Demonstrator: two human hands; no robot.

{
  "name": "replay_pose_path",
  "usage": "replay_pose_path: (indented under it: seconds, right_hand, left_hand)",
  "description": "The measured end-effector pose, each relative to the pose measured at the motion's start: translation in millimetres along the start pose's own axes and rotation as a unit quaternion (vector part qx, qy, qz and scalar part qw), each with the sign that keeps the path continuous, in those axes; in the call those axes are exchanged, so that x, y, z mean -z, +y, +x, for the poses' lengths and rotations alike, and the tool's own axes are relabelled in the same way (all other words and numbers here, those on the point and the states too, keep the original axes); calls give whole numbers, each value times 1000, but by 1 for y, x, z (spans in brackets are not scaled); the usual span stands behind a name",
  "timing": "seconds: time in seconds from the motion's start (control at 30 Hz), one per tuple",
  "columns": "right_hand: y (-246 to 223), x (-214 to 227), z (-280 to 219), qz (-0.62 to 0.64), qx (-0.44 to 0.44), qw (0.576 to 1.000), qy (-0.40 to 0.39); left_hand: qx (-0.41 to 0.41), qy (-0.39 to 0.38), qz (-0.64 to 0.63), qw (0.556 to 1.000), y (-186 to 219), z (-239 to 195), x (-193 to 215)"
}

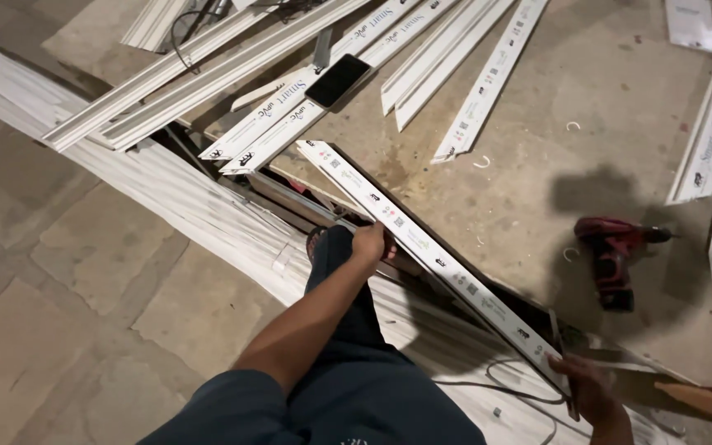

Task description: Insert rubber gaskets into white UPVC window frame profiles and prepare them for assembly.

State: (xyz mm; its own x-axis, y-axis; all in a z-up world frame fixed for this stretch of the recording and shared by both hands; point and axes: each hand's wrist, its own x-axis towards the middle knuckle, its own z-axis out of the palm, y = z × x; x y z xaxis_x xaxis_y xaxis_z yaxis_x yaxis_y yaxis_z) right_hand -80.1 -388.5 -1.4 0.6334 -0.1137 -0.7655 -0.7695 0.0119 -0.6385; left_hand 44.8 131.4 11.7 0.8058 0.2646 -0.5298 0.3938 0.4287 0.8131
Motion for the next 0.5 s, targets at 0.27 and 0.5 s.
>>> replay_pose_path:
  seconds: [0.27,0.5]
  right_hand:
    - [-57,-34,7,-129,80,988,5]
    - [-83,-55,5,-27,96,991,-88]
  left_hand:
    - [-43,0,-35,998,11,67,13]
    - [-24,-9,-38,999,19,80,24]
